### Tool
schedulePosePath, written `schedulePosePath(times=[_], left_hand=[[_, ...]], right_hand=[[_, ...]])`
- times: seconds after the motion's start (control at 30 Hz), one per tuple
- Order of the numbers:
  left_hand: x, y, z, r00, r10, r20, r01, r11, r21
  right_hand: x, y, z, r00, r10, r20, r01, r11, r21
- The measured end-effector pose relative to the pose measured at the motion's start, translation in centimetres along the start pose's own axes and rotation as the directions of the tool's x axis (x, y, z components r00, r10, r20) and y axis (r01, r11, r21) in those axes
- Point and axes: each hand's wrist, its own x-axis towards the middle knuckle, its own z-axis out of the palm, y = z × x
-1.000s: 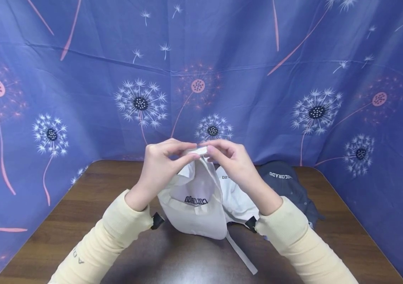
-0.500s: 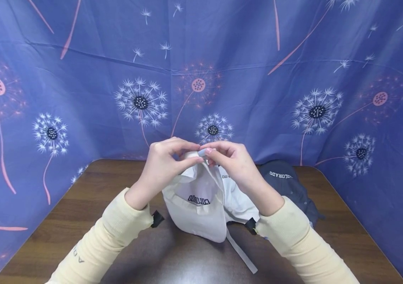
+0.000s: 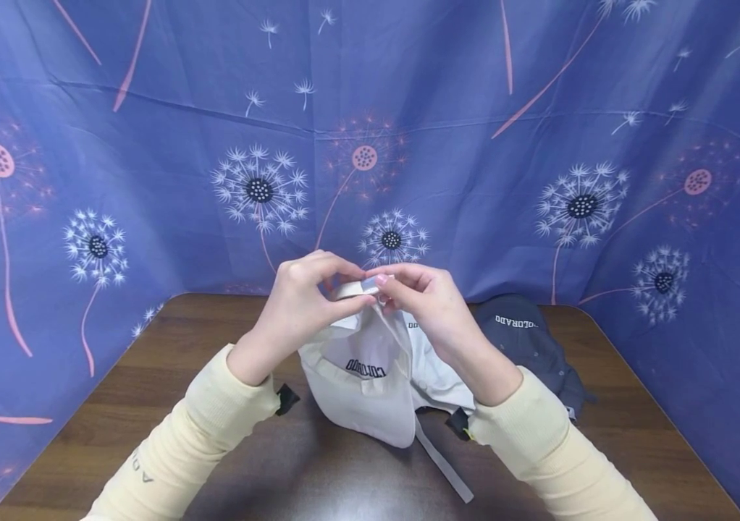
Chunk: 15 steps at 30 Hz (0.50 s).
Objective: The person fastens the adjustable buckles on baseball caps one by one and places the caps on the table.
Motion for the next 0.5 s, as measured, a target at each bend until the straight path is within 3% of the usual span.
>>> schedulePosePath(times=[0.2, 0.5], left_hand=[[0.02, -0.09, 0.00, 1.000, 0.010, 0.016, -0.010, 1.000, -0.013], [0.20, -0.19, -0.09, 0.995, -0.016, 0.095, 0.019, 0.999, -0.039]], right_hand=[[-0.08, -0.03, 0.01, 0.999, 0.031, 0.017, -0.032, 0.997, 0.069], [-0.16, 0.16, -0.15, 0.999, 0.034, 0.042, -0.039, 0.990, 0.138]])
